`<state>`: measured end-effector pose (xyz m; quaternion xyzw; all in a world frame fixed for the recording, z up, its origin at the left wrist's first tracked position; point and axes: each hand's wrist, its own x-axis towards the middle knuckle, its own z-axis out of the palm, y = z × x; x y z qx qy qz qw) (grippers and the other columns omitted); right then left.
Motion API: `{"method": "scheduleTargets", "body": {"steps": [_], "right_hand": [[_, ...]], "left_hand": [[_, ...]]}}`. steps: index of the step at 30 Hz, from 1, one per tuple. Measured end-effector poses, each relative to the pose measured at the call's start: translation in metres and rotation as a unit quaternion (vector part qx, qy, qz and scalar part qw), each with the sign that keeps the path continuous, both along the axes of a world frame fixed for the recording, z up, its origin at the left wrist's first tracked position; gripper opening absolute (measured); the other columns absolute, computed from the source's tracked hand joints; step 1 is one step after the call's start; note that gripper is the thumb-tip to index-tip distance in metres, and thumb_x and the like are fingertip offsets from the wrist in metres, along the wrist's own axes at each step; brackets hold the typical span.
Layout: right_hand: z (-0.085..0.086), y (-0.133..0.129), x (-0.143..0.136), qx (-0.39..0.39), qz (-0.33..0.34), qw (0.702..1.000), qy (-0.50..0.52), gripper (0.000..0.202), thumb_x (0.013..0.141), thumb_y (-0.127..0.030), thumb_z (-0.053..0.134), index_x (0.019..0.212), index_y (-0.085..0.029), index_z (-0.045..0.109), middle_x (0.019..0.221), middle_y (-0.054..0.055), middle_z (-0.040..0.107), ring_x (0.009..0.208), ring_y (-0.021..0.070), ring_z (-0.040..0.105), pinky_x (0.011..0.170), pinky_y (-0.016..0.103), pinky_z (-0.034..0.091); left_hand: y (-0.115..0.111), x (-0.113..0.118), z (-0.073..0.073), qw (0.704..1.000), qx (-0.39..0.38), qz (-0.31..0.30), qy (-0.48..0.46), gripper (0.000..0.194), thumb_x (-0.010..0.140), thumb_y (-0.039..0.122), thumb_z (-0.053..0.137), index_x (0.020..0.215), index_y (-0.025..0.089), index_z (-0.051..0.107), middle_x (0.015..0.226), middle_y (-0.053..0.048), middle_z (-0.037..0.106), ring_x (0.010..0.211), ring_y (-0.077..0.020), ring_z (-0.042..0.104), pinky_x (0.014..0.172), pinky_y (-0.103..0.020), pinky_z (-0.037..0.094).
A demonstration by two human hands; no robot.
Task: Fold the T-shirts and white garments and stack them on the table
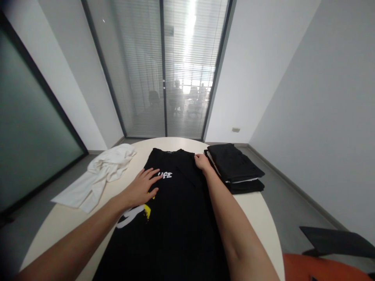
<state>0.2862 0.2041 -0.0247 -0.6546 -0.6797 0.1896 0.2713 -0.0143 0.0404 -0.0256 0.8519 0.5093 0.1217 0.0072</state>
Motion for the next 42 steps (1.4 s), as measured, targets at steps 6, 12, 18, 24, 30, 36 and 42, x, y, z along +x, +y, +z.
{"method": "scheduleTargets", "body": {"steps": [6,12,18,24,30,36,42], "right_hand": [[-0.003,-0.011,0.003,0.016,0.011,1.0,0.002,0.035,0.097,-0.022,0.046,0.119,-0.015,0.071,0.121,0.012,0.072,0.116,0.0221,0.065,0.1,0.029,0.045],[-0.009,-0.026,0.004,0.027,0.03,0.999,-0.001,0.039,0.1,-0.023,0.041,0.13,-0.014,0.065,0.136,0.011,0.064,0.129,0.0188,0.057,0.11,0.027,0.037],[-0.012,-0.025,0.009,0.024,0.037,0.999,-0.014,0.04,0.102,-0.026,0.04,0.132,-0.017,0.064,0.137,0.008,0.063,0.13,0.0176,0.056,0.111,0.026,0.036],[-0.016,-0.016,0.011,0.021,0.019,0.999,-0.036,0.04,0.103,-0.031,0.039,0.128,-0.018,0.067,0.131,0.007,0.067,0.132,0.021,0.054,0.115,0.032,0.031],[-0.015,-0.018,0.017,0.033,0.006,0.998,-0.051,0.034,0.097,-0.025,0.05,0.126,-0.019,0.068,0.123,0.006,0.072,0.12,0.0178,0.062,0.108,0.027,0.037],[-0.015,-0.015,0.016,0.031,-0.048,0.995,-0.088,0.036,0.092,-0.033,0.06,0.117,-0.01,0.071,0.105,0.015,0.074,0.1,0.0238,0.068,0.094,0.03,0.045],[-0.011,-0.014,0.012,0.013,-0.066,0.992,-0.111,0.026,0.092,-0.033,0.06,0.091,-0.013,0.076,0.095,0.014,0.075,0.092,0.024,0.069,0.083,0.027,0.044]], "left_hand": [[0.032,0.045,0.017,0.999,0.007,-0.053,0.006,0.04,0.097,0.036,0.043,0.13,0.026,0.063,0.15,-0.008,0.051,0.13,-0.0304,0.051,0.103,-0.049,0.043],[0.064,0.078,0.008,0.999,-0.009,0.003,-0.032,0.044,0.099,0.035,0.04,0.138,0.027,0.059,0.14,-0.008,0.06,0.12,-0.032,0.056,0.097,-0.05,0.047],[0.066,0.084,-0.009,0.993,-0.006,-0.016,-0.117,0.04,0.1,0.034,0.038,0.126,0.023,0.067,0.133,-0.008,0.063,0.121,-0.026,0.055,0.104,-0.045,0.044],[0.06,0.078,0.0,0.956,0.017,-0.017,-0.291,0.037,0.1,0.031,0.039,0.104,0.02,0.074,0.115,-0.006,0.07,0.108,-0.0182,0.064,0.102,-0.032,0.047],[0.047,0.08,0.011,0.973,0.001,0.095,-0.21,0.03,0.097,0.032,0.045,0.093,0.022,0.072,0.096,-0.005,0.074,0.09,-0.0211,0.068,0.083,-0.033,0.051],[0.042,0.085,0.007,0.99,0.061,0.057,-0.116,0.03,0.097,0.036,0.047,0.115,0.021,0.065,0.112,-0.01,0.066,0.105,-0.0256,0.061,0.096,-0.04,0.046],[0.043,0.082,-0.006,0.997,0.054,0.011,-0.059,0.043,0.097,0.04,0.05,0.137,0.027,0.057,0.143,-0.008,0.053,0.126,-0.0276,0.051,0.104,-0.041,0.045]]}}
